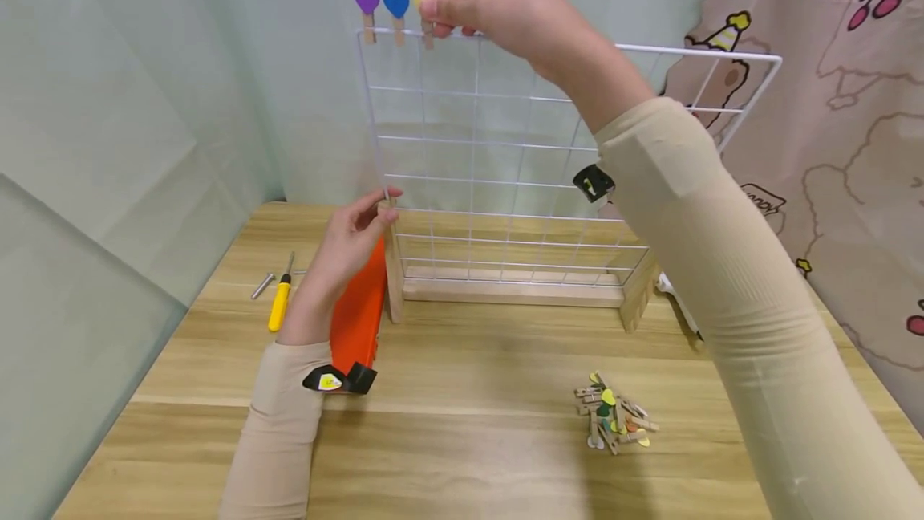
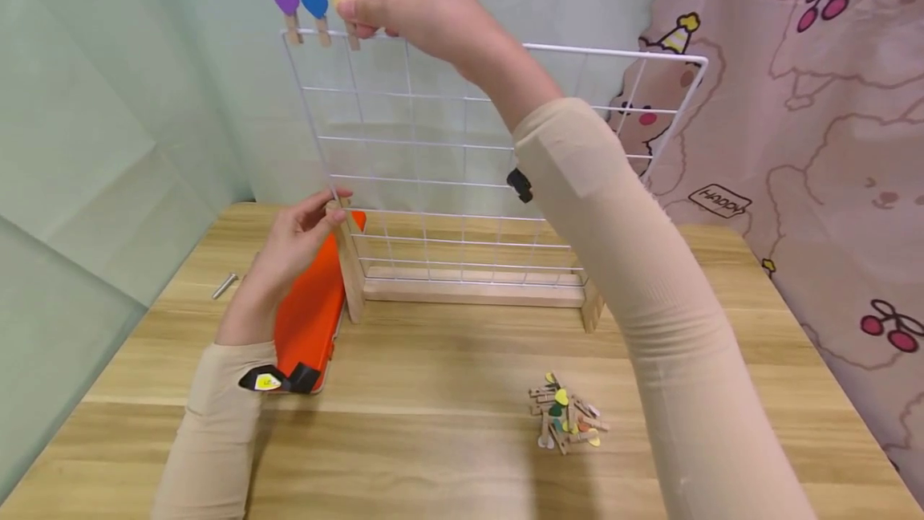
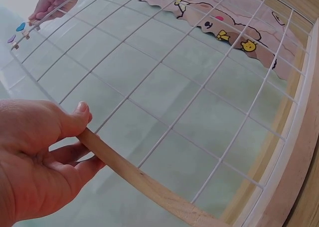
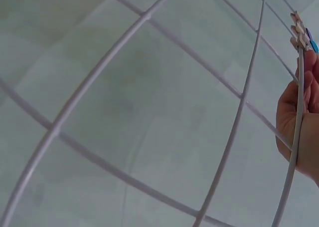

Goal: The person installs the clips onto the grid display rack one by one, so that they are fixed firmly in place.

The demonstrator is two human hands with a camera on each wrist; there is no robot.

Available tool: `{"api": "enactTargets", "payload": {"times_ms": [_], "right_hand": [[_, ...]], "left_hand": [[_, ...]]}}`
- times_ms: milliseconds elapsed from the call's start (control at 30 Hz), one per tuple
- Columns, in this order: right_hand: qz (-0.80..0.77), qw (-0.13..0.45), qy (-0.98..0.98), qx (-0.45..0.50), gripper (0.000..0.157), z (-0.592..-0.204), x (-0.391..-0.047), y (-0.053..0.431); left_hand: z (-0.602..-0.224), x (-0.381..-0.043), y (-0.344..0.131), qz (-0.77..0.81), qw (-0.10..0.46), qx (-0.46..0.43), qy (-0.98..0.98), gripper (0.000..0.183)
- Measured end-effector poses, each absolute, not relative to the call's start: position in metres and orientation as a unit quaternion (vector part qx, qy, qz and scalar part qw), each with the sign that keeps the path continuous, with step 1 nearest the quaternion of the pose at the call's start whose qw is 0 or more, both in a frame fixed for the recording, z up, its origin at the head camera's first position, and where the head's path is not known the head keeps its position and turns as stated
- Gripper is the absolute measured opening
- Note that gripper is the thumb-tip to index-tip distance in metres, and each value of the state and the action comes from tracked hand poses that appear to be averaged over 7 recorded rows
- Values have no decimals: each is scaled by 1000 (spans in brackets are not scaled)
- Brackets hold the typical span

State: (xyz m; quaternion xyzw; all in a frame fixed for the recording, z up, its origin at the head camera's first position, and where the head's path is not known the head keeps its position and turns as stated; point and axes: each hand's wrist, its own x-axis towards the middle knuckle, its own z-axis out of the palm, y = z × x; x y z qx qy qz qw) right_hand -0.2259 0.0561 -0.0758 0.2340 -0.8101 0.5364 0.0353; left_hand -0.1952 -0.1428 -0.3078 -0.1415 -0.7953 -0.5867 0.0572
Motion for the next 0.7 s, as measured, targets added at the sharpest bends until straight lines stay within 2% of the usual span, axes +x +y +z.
{"api": "enactTargets", "payload": {"times_ms": [133, 367, 600, 700], "right_hand": [[526, 32, -817, 235, 22, -75, -221, 57], [484, 63, -831, 265, 16, -79, -211, 60], [493, 60, -823, 274, 19, -79, -210, 61], [500, 92, -809, 295, 21, -81, -206, 64]], "left_hand": [[-306, -193, -141, -583, 53, -139, -799, 33], [-294, -181, -133, -587, 43, -135, -797, 35], [-293, -178, -132, -590, 33, -134, -796, 34], [-298, -181, -133, -591, 29, -135, -795, 35]]}}
